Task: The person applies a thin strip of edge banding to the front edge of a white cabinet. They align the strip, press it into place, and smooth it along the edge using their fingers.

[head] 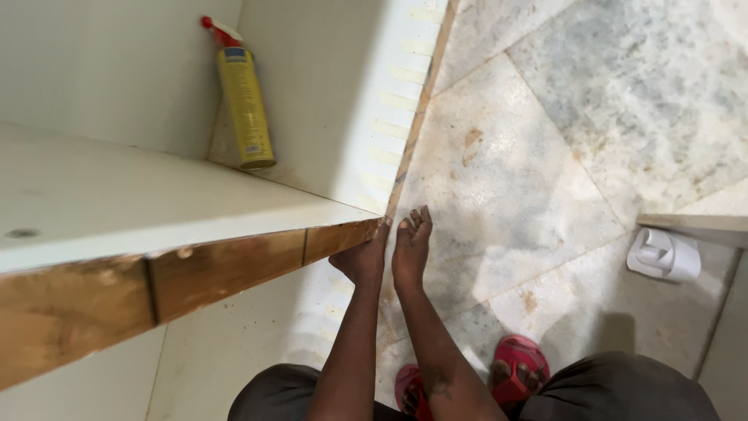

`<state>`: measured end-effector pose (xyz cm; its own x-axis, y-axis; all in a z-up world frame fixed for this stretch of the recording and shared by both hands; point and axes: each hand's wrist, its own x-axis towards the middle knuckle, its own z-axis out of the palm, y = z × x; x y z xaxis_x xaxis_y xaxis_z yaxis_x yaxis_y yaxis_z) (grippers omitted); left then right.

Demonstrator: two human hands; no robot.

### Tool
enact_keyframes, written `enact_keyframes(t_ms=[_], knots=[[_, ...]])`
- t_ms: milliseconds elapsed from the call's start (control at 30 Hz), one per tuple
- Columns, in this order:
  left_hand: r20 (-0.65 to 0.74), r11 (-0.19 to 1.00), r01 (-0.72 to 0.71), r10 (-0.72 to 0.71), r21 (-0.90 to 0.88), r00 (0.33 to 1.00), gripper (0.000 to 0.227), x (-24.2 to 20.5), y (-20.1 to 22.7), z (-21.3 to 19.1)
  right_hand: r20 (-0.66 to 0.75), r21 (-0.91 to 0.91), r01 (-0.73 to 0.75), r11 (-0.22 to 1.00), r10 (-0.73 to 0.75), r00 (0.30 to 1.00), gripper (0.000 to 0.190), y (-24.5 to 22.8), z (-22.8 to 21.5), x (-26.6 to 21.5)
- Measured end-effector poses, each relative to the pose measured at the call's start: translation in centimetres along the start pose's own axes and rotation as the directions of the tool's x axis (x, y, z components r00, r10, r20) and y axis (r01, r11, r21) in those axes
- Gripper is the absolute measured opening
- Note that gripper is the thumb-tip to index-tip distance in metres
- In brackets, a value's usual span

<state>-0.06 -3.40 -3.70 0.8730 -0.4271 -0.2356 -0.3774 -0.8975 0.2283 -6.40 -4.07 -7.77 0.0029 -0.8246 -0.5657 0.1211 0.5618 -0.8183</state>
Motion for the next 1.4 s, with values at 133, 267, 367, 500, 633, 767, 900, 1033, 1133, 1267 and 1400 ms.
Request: enact_keyframes(t_ms=[133,267,367,500,633,767,900,1033,1133,1267,1400], knots=[[-0.028,0.95,-0.004,-0.005,-0.311,1.0,0.078,-1.3,0.8,-3.6,0.05,0.027,0.163,0.986,-0.164,0.985,0.063,-4.7,0.8,-0.9],[-0.24,0.84,-0.205,0.092,-0.502,0.966,0.086,-3.7,1.8,-9.3,0.128,0.07,0.331,0.941,-0.338,0.932,0.064,-11.4,1.9,-2.2],[-0.411,0.846,-0.359,0.187,-0.395,0.892,0.097,-5.5,1.9,-15.3,0.15,0.129,0.401,0.907,-0.418,0.896,0.07,-16.3,3.6,-4.0],[-0.613,0.712,-0.65,0.395,-0.266,0.684,0.098,-6.8,1.6,-21.6,0.174,0.298,0.507,0.808,-0.569,0.804,0.072,-19.3,5.6,-7.3],[-0.632,0.713,-0.69,0.48,-0.122,0.608,0.097,-6.8,1.9,-23.0,0.201,0.289,0.466,0.836,-0.529,0.825,0.08,-16.2,6.5,-4.9],[-0.594,0.715,-0.651,0.416,-0.254,0.689,0.094,-6.9,2.1,-23.2,0.199,0.241,0.204,0.949,-0.254,0.946,0.086,-10.9,6.4,-0.2],[-0.558,0.724,-0.624,0.401,-0.294,0.727,0.086,-7.4,2.3,-23.9,0.157,0.221,0.192,0.956,-0.229,0.961,0.085,-10.8,6.4,-1.0],[-0.562,0.745,-0.603,0.38,-0.285,0.735,0.089,-7.8,3.4,-25.1,0.213,0.279,0.414,0.866,-0.476,0.853,0.083,-16.7,6.4,-5.5],[-0.521,0.749,-0.599,0.404,-0.284,0.752,0.09,-8.2,3.7,-26.3,0.25,0.301,0.529,0.794,-0.601,0.759,0.081,-20.3,6.7,-7.4],[-0.549,0.69,-0.651,0.427,-0.315,0.719,0.095,-8.2,4.0,-25.8,0.217,0.245,0.575,0.78,-0.623,0.752,0.078,-18.7,6.6,-6.6],[-0.528,0.672,-0.652,0.432,-0.352,0.731,0.099,-8.2,4.2,-25.2,0.172,0.265,0.377,0.888,-0.428,0.887,0.079,-13.6,6.5,-2.3]])
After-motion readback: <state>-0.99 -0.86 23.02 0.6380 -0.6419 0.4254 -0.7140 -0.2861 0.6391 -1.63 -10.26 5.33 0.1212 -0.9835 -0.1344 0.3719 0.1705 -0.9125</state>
